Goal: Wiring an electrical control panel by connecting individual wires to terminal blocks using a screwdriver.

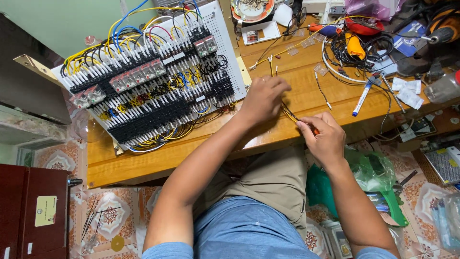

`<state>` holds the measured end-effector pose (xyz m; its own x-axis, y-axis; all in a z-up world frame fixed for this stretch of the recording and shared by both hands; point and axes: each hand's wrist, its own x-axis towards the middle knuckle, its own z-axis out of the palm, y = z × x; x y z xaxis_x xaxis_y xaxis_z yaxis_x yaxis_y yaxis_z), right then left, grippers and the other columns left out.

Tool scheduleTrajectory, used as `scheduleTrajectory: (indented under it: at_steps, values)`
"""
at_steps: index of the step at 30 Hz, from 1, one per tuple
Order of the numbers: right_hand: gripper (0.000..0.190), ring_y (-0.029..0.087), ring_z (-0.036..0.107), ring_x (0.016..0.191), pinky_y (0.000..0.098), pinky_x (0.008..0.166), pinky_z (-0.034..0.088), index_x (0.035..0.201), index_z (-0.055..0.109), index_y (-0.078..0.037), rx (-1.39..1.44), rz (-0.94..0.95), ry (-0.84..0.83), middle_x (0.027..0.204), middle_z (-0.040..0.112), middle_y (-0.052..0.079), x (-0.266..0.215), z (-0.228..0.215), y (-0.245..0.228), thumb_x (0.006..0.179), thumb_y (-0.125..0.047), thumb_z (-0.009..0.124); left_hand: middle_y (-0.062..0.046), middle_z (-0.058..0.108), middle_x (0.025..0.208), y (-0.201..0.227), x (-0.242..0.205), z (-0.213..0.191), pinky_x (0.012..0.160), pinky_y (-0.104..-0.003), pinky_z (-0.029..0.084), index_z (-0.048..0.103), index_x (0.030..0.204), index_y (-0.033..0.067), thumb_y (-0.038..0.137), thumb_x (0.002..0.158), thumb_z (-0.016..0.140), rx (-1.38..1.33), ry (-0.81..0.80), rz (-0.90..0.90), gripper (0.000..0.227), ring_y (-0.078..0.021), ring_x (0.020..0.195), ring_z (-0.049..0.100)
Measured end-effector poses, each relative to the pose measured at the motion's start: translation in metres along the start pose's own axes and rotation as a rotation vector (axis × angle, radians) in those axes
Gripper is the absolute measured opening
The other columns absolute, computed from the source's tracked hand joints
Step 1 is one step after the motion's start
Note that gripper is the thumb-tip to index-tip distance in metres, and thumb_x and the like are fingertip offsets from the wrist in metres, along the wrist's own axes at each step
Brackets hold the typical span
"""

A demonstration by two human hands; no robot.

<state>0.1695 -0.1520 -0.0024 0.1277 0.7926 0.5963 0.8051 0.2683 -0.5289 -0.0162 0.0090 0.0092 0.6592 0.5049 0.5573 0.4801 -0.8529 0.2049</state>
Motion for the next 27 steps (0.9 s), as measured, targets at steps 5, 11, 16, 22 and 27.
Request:
scheduleTrajectory:
  at_steps: [5,11,16,22,27]
  values:
    - [0.014,0.029,0.067,0.070,0.0372,0.055,0.052,0.103,0.082,-0.015,0.001,-0.016,0.024,0.080,0.065,0.007,0.001,0.002,-0.010,0.090,-0.017,0.087,-0.002,0.067,0.112,0.019,-0.030,0.003,0.080,-0.037,0.050,0.068,0.111,0.0199,0.017,0.093,0.062,-0.240,0.063,0.051,0.020,-0.0262,0.103,0.068]
    - [0.019,0.031,0.069,0.071,0.0382,0.056,0.054,0.101,0.078,-0.013,-0.023,-0.006,0.025,0.078,0.065,0.008,0.003,-0.002,-0.026,0.088,-0.022,0.088,-0.005,0.069,0.111,0.014,-0.031,0.005,0.082,-0.043,0.057,0.071,0.108,0.0162,0.023,0.091,0.069,-0.476,0.030,0.127,0.019,-0.0315,0.102,0.069]
    - [0.025,0.024,0.064,0.059,0.0363,0.055,0.052,0.106,0.079,-0.011,0.060,0.045,0.056,0.083,0.068,0.008,-0.002,-0.017,-0.026,0.086,-0.020,0.091,-0.002,0.068,0.107,0.022,-0.028,-0.012,0.081,-0.043,0.057,0.076,0.101,0.0203,0.022,0.090,0.075,-0.446,-0.029,0.089,0.011,-0.0310,0.094,0.068]
    - [0.008,0.023,0.062,0.058,0.0336,0.053,0.048,0.105,0.080,-0.008,0.064,0.141,0.094,0.083,0.068,0.009,-0.025,-0.035,0.012,0.098,-0.011,0.083,-0.002,0.068,0.109,0.018,-0.028,-0.001,0.081,-0.044,0.058,0.078,0.100,0.0207,0.023,0.090,0.076,-0.413,-0.037,0.110,0.010,-0.0319,0.095,0.068]
    - [0.009,0.020,0.062,0.057,0.0317,0.054,0.048,0.102,0.081,-0.009,0.108,0.168,0.031,0.080,0.067,0.008,-0.020,-0.030,0.010,0.094,-0.010,0.084,0.001,0.066,0.109,0.018,-0.028,0.005,0.082,-0.042,0.058,0.078,0.098,0.0228,0.025,0.090,0.076,-0.391,-0.054,0.077,0.008,-0.0299,0.095,0.067]
